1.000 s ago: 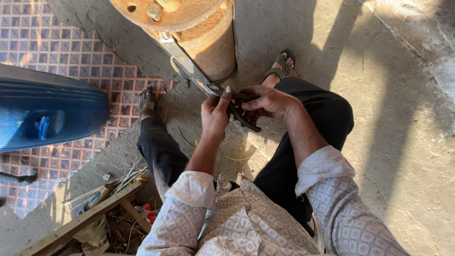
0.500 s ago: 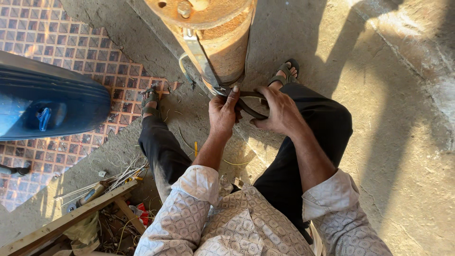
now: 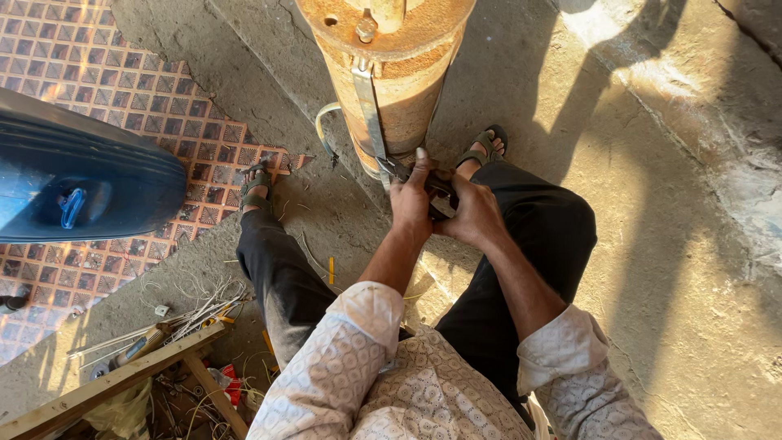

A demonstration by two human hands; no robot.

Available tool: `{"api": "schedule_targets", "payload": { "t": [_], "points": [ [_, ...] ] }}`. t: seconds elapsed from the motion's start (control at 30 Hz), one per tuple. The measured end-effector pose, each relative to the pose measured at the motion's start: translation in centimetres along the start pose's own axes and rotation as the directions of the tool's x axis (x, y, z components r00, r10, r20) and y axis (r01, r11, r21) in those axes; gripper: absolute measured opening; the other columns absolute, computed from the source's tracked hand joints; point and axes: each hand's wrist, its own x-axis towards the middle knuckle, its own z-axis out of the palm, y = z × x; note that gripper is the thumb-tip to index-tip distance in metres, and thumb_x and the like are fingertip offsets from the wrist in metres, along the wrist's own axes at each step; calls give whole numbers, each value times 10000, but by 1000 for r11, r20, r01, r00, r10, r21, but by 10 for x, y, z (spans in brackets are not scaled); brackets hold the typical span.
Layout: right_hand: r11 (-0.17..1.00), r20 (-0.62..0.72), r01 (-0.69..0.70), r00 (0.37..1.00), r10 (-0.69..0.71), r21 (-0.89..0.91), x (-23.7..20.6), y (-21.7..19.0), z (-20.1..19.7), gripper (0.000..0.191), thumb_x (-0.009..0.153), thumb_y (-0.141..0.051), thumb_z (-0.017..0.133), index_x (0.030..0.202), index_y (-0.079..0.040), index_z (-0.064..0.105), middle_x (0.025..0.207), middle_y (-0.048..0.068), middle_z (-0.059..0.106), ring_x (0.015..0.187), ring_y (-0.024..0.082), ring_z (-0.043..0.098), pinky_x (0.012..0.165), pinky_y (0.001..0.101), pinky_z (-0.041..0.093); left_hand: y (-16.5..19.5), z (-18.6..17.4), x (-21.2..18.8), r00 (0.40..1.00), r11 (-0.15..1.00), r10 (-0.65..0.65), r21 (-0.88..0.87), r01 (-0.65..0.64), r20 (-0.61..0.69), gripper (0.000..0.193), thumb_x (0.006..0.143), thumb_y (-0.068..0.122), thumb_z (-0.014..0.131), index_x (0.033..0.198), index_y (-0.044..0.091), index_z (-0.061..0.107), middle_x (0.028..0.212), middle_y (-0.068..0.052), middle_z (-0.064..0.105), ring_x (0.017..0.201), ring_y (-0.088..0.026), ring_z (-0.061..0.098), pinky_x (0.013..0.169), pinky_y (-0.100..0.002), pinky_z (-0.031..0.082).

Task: The person sits on the ground repairing a rusty cylindrical pump or motor. They fit a small metal bracket and nut onto the housing by hand, retrieve a wrench and pliers from a nearby workbench, tighten a strap clamp around the housing with pliers, and drive a screw with a screwdriver.

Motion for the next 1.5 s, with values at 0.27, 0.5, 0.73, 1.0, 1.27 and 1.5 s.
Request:
{"api": "schedule_targets", "payload": {
  "t": [0.27, 0.5, 0.73, 1.0, 1.27, 1.5],
  "points": [
    [998, -132, -56, 990, 49, -43, -16, -22, 17, 678, 579, -280, 932, 1138, -24, 647, 1024, 166, 770, 903, 316, 773, 848, 446, 613, 17, 1, -4, 991, 998, 57, -45, -52, 122, 320, 888, 351, 788, 824, 101, 599, 653, -53, 585, 621, -233, 670, 607, -417, 630],
    [994, -222, -95, 972, 80, -57, -29, -40, 27, 665, 607, -332, 911, 1141, -45, 637, 972, 152, 766, 874, 343, 763, 757, 458, 602, 28, -10, -8, 989, 996, -73, 58, 65, 132, 402, 952, 363, 742, 747, 62, 572, 675, -115, 643, 652, -258, 715, 588, -392, 565],
    [988, -28, -67, 998, 63, -142, -12, -22, 5, 809, 541, -328, 920, 1219, -39, 589, 1070, 179, 735, 986, 357, 720, 839, 478, 569, 14, -1, 2, 998, 996, -50, 75, 48, 24, 360, 959, 364, 704, 794, 56, 619, 713, -87, 667, 659, -224, 698, 621, -402, 592],
    [984, -35, -116, 993, 112, -133, -8, -16, 14, 835, 561, -335, 927, 1247, -33, 560, 1085, 144, 692, 992, 332, 711, 829, 477, 553, 18, -4, -2, 999, 983, 33, 180, -37, 26, 374, 913, 362, 784, 1071, 231, 472, 922, -84, 713, 840, -222, 738, 763, -404, 657],
    [938, 93, -230, 961, 262, -259, -4, 1, 10, 849, 587, -377, 953, 1270, -49, 571, 1030, 210, 690, 976, 405, 692, 860, 565, 530, 109, -32, -71, 823, 646, 567, 601, -472, 36, 301, 856, 263, 890, 856, 28, 701, 837, -127, 724, 740, -150, 612, 674, -287, 511],
    [962, 62, -203, 974, 218, -185, 3, 31, 18, 988, 538, -415, 983, 1366, -98, 547, 1131, 202, 687, 1060, 450, 661, 853, 615, 505, 252, -1, -97, 72, -375, 644, 397, -838, 761, 978, 799, 362, 1065, 1486, 70, 432, 1501, -185, 408, 1421, -335, 464, 1137, -461, 509]
  ]
}}
